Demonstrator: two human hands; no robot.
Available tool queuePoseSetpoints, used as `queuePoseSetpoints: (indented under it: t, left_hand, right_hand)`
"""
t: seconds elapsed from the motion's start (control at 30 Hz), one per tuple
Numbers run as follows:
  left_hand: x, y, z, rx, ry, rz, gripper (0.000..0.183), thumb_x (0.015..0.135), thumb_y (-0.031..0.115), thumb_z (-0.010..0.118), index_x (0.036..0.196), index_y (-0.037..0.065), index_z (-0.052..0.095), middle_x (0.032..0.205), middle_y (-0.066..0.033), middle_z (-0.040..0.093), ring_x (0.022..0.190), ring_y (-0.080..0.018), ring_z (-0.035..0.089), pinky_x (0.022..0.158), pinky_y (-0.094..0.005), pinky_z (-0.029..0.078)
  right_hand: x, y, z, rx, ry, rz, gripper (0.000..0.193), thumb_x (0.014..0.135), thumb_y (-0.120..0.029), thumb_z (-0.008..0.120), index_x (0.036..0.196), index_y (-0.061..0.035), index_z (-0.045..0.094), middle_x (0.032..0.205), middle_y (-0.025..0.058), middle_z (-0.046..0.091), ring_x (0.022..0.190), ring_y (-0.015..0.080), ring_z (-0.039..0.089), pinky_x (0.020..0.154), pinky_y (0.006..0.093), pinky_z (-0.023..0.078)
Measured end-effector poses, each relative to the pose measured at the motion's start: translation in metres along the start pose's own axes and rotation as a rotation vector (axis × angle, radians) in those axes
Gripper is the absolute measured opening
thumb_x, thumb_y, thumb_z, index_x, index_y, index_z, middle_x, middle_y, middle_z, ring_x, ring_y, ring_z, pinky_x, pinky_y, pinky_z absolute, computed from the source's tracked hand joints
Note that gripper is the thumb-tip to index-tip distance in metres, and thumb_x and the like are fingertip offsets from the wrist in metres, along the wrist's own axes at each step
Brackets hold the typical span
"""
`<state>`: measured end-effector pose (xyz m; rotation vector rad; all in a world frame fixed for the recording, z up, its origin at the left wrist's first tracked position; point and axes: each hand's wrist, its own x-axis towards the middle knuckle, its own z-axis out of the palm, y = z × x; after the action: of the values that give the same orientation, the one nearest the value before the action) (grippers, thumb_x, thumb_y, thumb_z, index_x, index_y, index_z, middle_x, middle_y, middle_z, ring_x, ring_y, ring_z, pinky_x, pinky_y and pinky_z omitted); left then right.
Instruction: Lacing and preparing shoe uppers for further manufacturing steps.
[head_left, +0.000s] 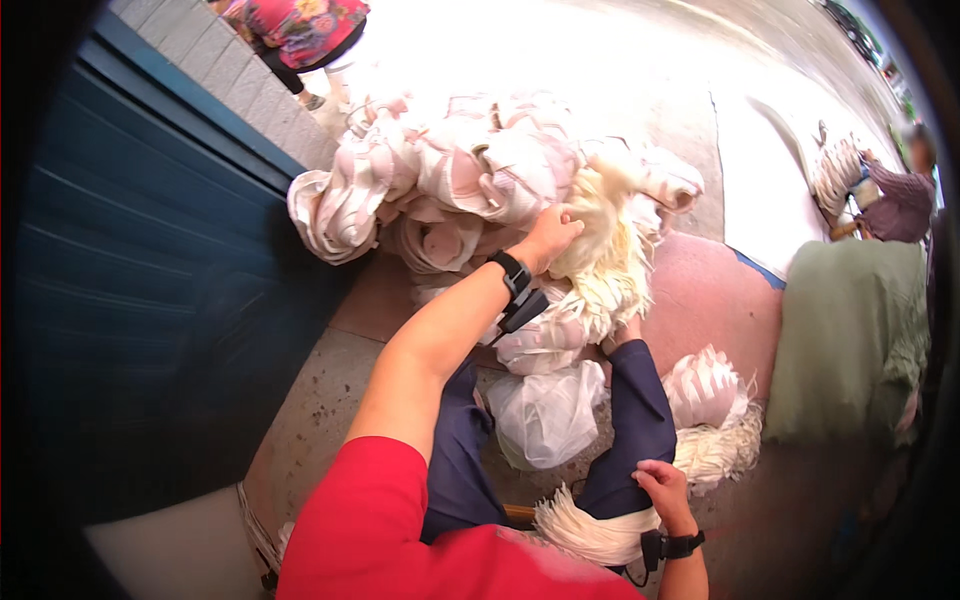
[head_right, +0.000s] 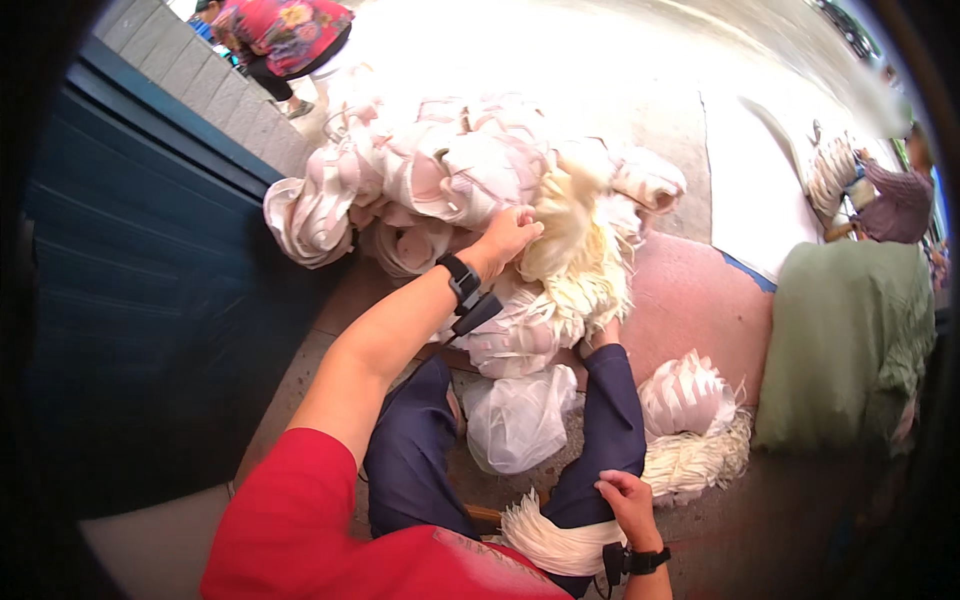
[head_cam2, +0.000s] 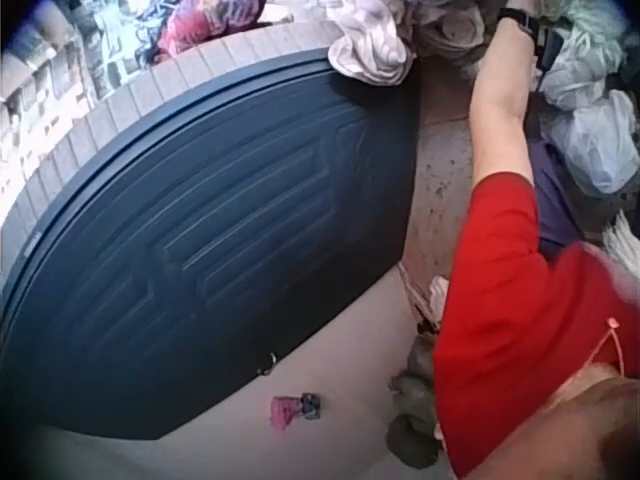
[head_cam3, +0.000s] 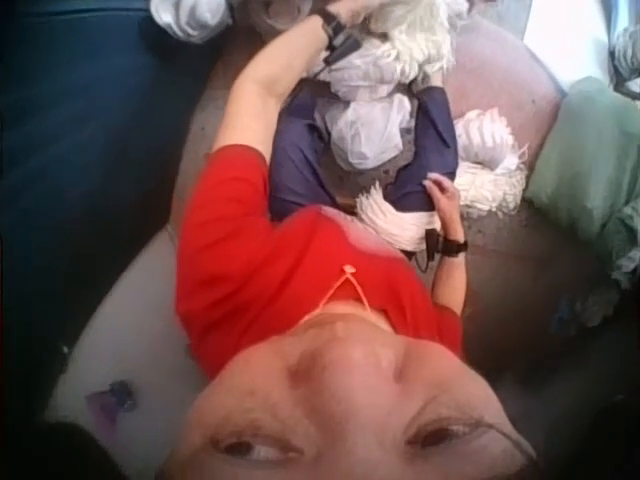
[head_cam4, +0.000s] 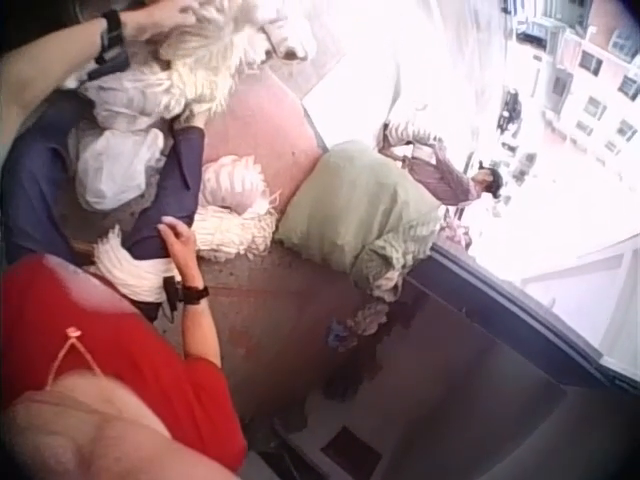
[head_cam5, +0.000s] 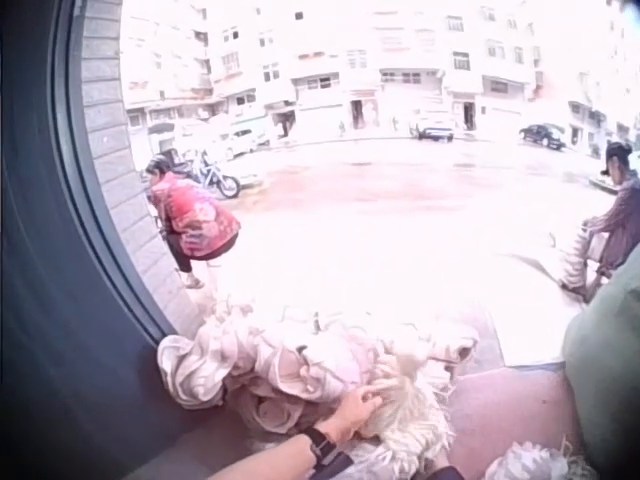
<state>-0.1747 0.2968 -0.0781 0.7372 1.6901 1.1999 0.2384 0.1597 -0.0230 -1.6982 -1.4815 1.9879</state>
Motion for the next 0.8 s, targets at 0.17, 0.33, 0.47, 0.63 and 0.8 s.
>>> queuePoseSetpoints:
  t: [0.17,0.33,0.47,0.63,0.8]
  left_hand:
    - [-0.036,-0.007,-0.101,0.643,0.644,0.753,0.013,0.074,0.007,0.054,0.086,0.003,0.059,0.069,-0.0069,0.056,0.06,-0.0203,0.053,0.054,-0.0304,0.043]
    - [-0.099,-0.031,-0.225,1.453,0.906,0.336,0.082,0.057,0.029,0.075,0.124,0.008,0.034,0.122,-0.0165,0.035,0.112,-0.0352,0.034,0.089,-0.0482,0.032]
    - [-0.079,-0.063,-0.268,1.5,1.12,0.229,0.079,0.062,0.036,0.069,0.126,0.009,0.032,0.129,-0.0191,0.03,0.118,-0.0376,0.029,0.093,-0.0507,0.028]
    - [-0.062,-0.048,-0.289,1.236,1.034,-0.177,0.051,0.074,0.028,0.056,0.12,0.015,0.037,0.122,-0.0123,0.04,0.113,-0.0353,0.037,0.087,-0.0504,0.034]
    - [-0.073,-0.062,-0.307,1.439,0.908,-0.089,0.047,0.077,0.022,0.048,0.122,0.014,0.036,0.116,-0.0137,0.043,0.109,-0.0356,0.04,0.085,-0.0506,0.036]
  right_hand:
    - [-0.003,0.001,-0.002,0.039,0.013,0.0,0.017,0.074,0.002,0.059,0.091,0.0047,0.059,0.077,0.0076,0.062,0.069,0.0108,0.058,0.063,0.02,0.046]
    - [0.004,-0.004,0.006,0.074,-0.011,0.047,0.016,0.074,0.001,0.06,0.09,0.0037,0.06,0.075,0.0067,0.062,0.068,0.0103,0.057,0.062,0.0196,0.045]
    - [-0.006,-0.011,0.0,-0.127,0.027,0.015,0.015,0.074,-0.003,0.062,0.088,0.0012,0.062,0.075,0.0038,0.062,0.066,0.0081,0.056,0.061,0.0196,0.045]
    - [0.021,-0.034,-0.01,0.002,-0.177,0.131,0.02,0.08,-0.007,0.056,0.098,0.0008,0.057,0.081,0.0031,0.06,0.065,0.0073,0.055,0.061,0.0203,0.045]
    - [0.133,-0.104,-0.031,-0.565,-0.101,-0.328,0.018,0.081,-0.012,0.053,0.092,0.0008,0.059,0.066,0.0039,0.057,0.059,0.0085,0.053,0.054,0.0243,0.044]
